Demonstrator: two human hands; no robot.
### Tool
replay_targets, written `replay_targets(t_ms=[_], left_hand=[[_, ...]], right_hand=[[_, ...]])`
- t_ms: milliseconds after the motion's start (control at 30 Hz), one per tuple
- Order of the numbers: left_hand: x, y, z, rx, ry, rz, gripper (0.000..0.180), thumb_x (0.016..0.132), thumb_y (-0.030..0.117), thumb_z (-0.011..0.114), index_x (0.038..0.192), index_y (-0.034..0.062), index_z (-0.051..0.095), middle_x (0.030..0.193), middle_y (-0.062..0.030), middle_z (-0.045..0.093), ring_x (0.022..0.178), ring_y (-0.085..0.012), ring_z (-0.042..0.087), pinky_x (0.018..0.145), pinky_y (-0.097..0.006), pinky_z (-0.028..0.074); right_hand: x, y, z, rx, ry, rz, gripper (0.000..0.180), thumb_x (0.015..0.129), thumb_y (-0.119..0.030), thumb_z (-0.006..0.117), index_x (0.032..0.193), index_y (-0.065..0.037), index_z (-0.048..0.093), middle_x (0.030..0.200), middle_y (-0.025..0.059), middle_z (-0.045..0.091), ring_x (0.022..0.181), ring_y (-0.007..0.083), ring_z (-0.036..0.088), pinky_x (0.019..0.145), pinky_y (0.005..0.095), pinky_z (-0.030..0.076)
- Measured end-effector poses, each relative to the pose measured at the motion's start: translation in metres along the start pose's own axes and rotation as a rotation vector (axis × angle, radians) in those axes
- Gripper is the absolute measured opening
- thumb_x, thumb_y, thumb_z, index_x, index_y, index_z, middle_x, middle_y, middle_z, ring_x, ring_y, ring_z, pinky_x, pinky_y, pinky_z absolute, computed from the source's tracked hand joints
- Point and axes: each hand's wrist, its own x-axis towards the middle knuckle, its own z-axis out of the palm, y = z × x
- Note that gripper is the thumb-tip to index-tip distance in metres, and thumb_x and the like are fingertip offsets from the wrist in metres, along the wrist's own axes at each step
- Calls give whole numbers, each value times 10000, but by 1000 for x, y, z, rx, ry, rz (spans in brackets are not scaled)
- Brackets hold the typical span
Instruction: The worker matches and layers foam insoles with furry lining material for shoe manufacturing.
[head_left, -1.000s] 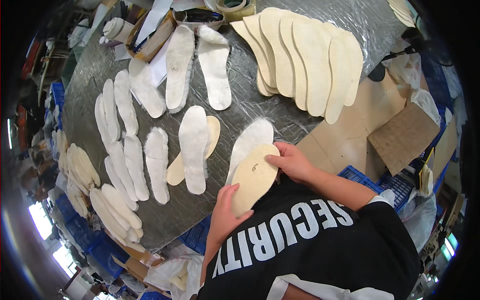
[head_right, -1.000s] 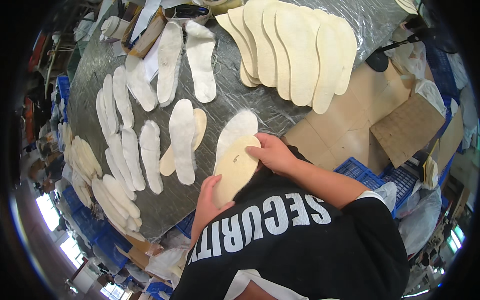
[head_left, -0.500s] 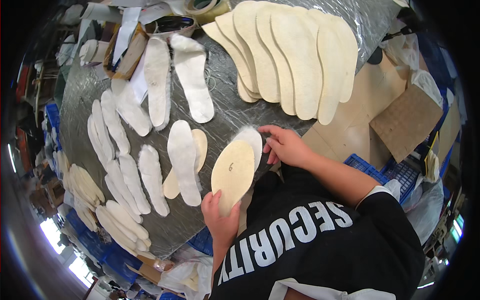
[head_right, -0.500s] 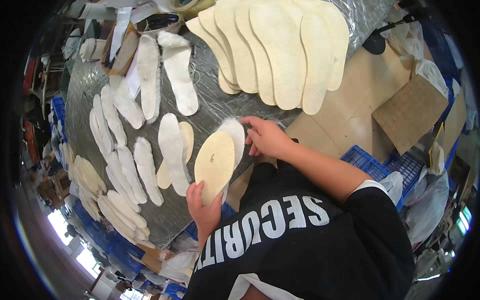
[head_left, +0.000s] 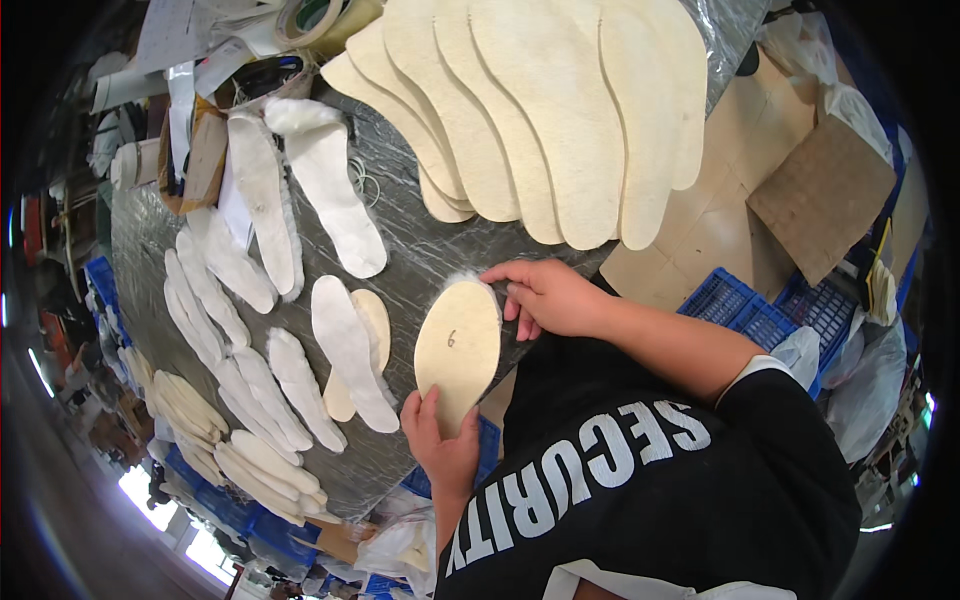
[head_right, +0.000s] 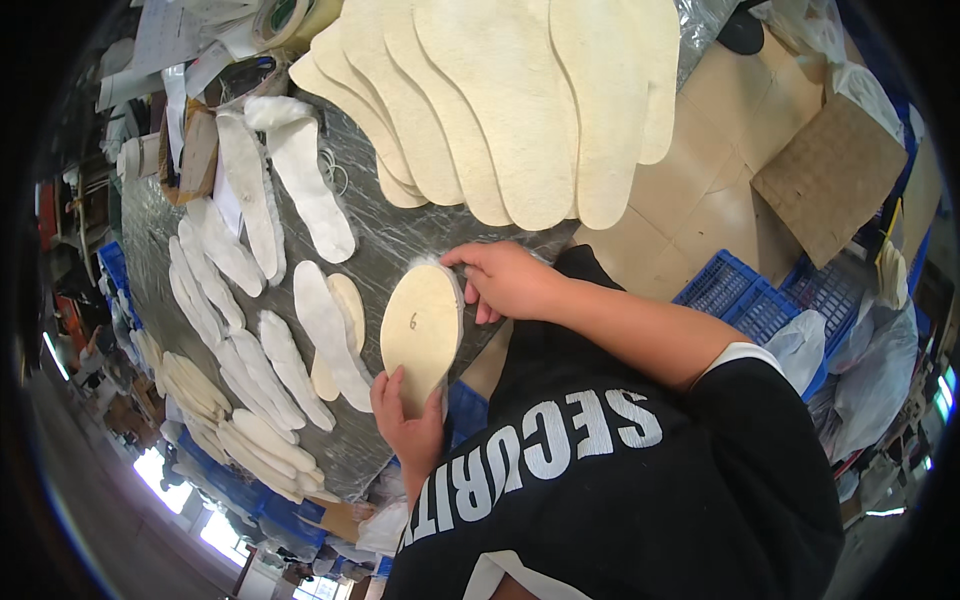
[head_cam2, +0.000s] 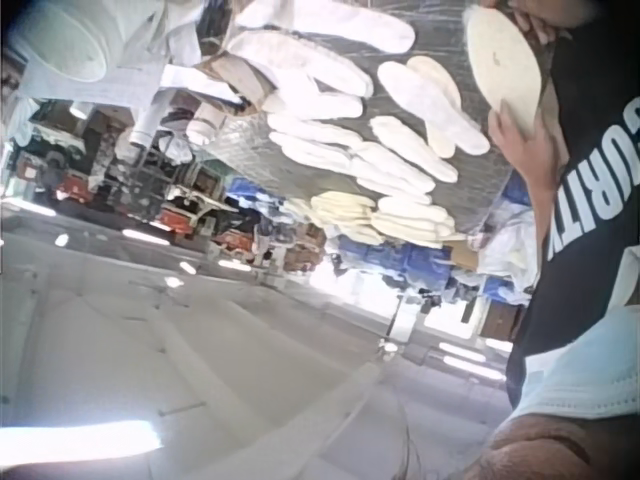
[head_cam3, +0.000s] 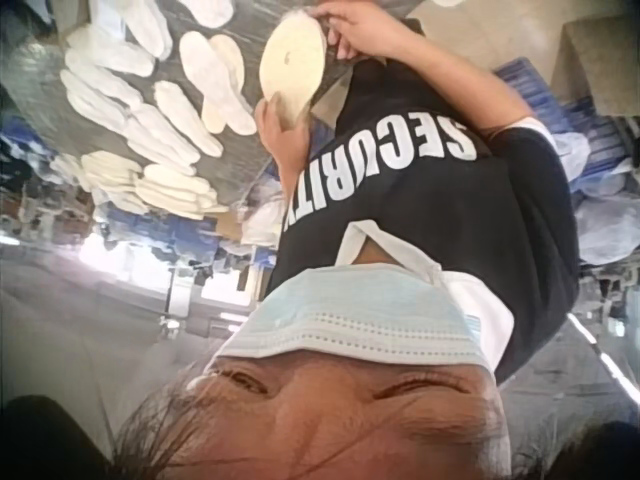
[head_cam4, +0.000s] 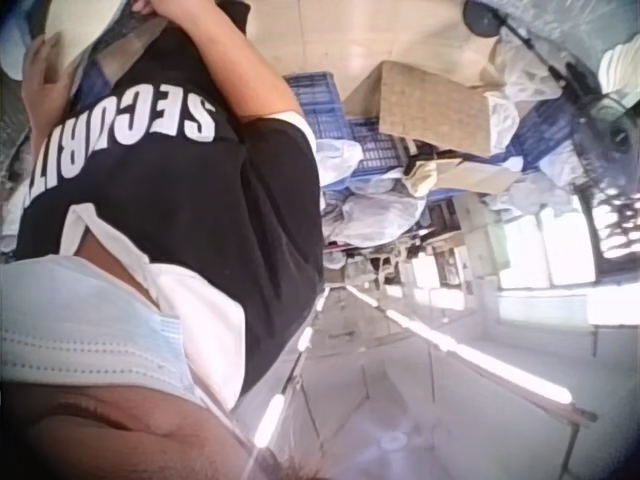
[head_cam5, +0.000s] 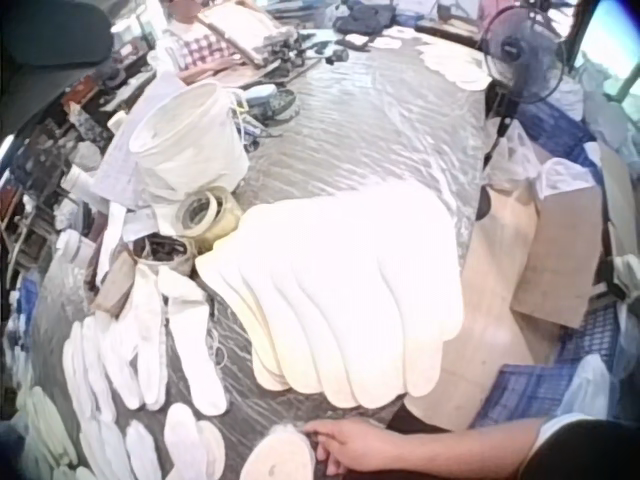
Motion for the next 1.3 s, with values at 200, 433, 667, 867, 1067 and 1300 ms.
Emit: replay_targets(t_ms=[200, 433, 667, 867, 1067, 1300], left_hand=[[2, 2, -2, -2, -5, -11, 573, 674, 119, 814, 1183, 15, 572, 1223, -203, 510, 1103, -365, 529, 942, -417, 430], [5, 7, -3, -5, -23, -25, 541, 691, 67, 773, 1189, 28, 566, 1202, -188, 525, 1100, -355, 532, 950, -407, 419], [11, 8, -4, 29, -48, -21, 546, 685, 66, 775, 1188, 24, 567, 1210, -199, 524, 1105, -368, 533, 950, -414, 421], [13, 8, -3, 40, -67, -41, 551, 678, 65, 778, 1184, 19, 568, 1221, -201, 522, 1117, -370, 532, 954, -417, 424], [15, 8, -2, 43, -82, -46, 561, 669, 61, 786, 1184, 14, 567, 1225, -203, 520, 1111, -372, 535, 944, -419, 432], [16, 5, -3, 63, -94, -10, 565, 677, 86, 803, 1178, -22, 567, 1230, -219, 501, 1104, -379, 529, 937, -419, 442]], right_hand=[[0, -1, -1, -13, -14, -10, 380, 966, -59, 350, 1306, -46, 520, 799, 88, 598, 565, 140, 631, 537, 266, 537], [-1, -2, 0, -27, -12, -2, 371, 972, -68, 358, 1302, -47, 528, 814, 97, 614, 570, 139, 636, 538, 264, 537], [1, 0, 0, -26, -15, -13, 370, 970, -65, 363, 1299, -41, 530, 814, 97, 614, 571, 138, 638, 532, 263, 534], [1, 0, 1, -33, -11, -29, 382, 953, -41, 365, 1296, -33, 532, 809, 94, 614, 570, 138, 636, 522, 265, 529], [-1, -1, 1, -44, -4, -45, 384, 948, -37, 369, 1294, -34, 535, 810, 89, 614, 569, 130, 622, 517, 259, 523], [-2, 1, 3, -43, 8, -43, 400, 927, -18, 373, 1291, -37, 540, 810, 86, 615, 584, 130, 626, 528, 263, 523]])
